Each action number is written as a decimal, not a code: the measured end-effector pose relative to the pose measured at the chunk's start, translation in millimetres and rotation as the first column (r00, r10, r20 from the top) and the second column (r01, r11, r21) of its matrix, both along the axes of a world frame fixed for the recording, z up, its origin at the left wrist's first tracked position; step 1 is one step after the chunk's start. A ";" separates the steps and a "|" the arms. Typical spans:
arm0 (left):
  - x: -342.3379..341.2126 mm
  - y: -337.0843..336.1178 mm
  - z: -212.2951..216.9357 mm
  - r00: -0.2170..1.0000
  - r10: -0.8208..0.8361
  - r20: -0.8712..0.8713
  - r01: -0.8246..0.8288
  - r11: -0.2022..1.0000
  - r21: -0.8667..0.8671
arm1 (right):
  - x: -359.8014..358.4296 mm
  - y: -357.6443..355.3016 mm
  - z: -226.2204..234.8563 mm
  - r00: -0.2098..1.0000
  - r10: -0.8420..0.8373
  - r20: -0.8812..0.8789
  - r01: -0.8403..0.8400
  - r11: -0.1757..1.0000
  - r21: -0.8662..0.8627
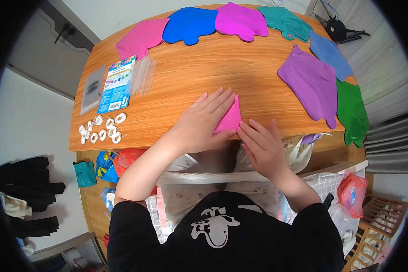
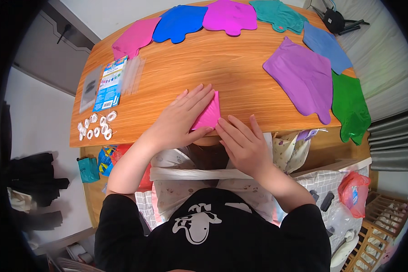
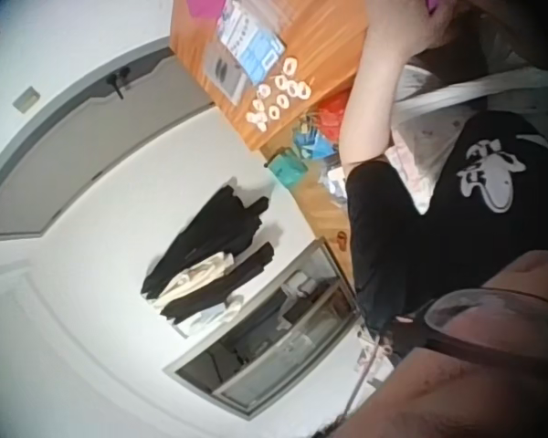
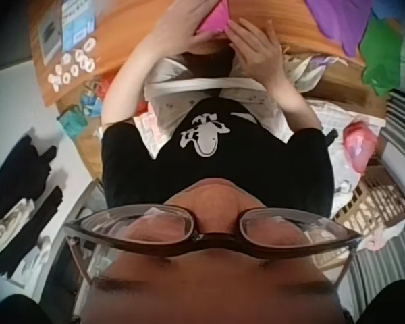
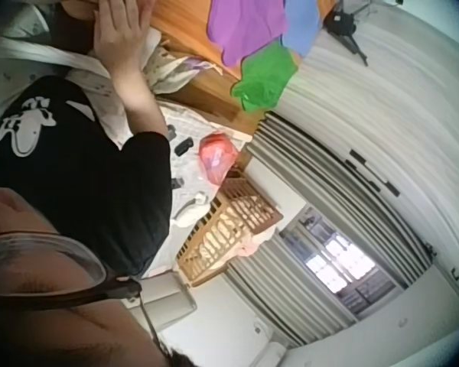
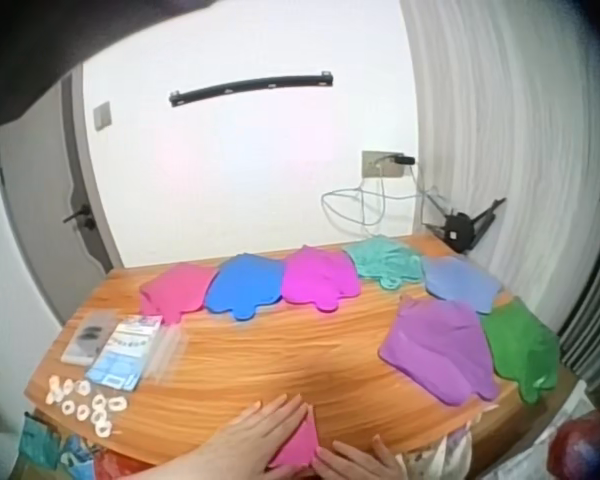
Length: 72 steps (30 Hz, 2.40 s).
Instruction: The person stacks deflated foil balloons on the desk, folds the stack into a compact shape, and inserts them into a packaging sleeve by hand.
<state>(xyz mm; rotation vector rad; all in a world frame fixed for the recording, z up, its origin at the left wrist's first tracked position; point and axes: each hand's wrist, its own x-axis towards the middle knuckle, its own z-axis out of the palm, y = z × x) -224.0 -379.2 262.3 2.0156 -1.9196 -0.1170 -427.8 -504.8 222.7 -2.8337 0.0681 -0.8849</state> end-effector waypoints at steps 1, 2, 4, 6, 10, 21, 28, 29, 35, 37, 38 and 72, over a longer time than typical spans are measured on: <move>-0.2 -0.4 -0.3 1.000 0.016 -0.002 -0.016 1.000 -0.010 | 0.1 -0.1 -0.5 1.000 -0.006 0.007 0.006 1.000 -0.004; -0.9 -0.4 0.0 0.999 0.032 -0.003 -0.032 0.999 -0.021 | 0.2 0.3 0.0 1.000 -0.005 0.008 0.005 1.000 -0.005; -4.7 0.4 1.7 0.999 0.045 0.022 -0.045 0.999 0.001 | 0.9 0.7 2.1 1.000 0.023 0.005 -0.023 1.000 -0.003; -7.8 0.1 4.0 0.995 0.070 0.071 -0.073 0.996 0.045 | 3.6 -0.2 3.9 0.999 0.033 0.008 -0.033 0.999 -0.008; -10.3 1.1 5.9 0.990 0.101 0.095 -0.105 0.994 0.039 | 12.0 -1.1 4.3 0.993 0.102 -0.059 -0.097 0.991 0.090; 1.8 1.7 7.8 0.945 0.161 -0.286 -0.166 0.986 0.007 | 15.0 11.7 17.6 0.995 0.059 -0.086 -0.068 0.993 -0.095; 11.4 22.7 2.7 0.568 0.080 -0.819 -0.388 0.904 -0.181 | 25.6 13.9 6.5 0.986 0.157 -0.055 -0.157 0.988 -0.006; 7.2 33.4 -5.3 0.558 0.083 -0.826 -0.488 0.838 -0.245 | 28.1 14.7 4.7 0.985 0.156 -0.075 -0.156 0.988 0.001; -51.5 99.2 -22.3 0.274 0.388 -0.880 -0.596 0.787 0.162 | 29.3 31.1 8.6 0.993 0.087 -0.079 -0.092 0.993 -0.069; -66.8 90.2 -38.3 0.159 0.338 -0.928 -0.554 0.808 0.200 | 30.4 36.4 7.9 0.996 0.073 -0.060 -0.079 0.992 -0.101; -70.3 87.5 -42.7 0.150 0.338 -0.929 -0.563 0.801 0.201 | 30.0 38.4 7.7 0.994 0.086 -0.065 -0.093 0.990 -0.103; 111.8 184.9 62.1 0.772 0.508 -0.381 -0.585 0.803 -0.114 | 177.6 2.5 100.7 0.770 0.589 -0.246 -0.106 0.499 0.860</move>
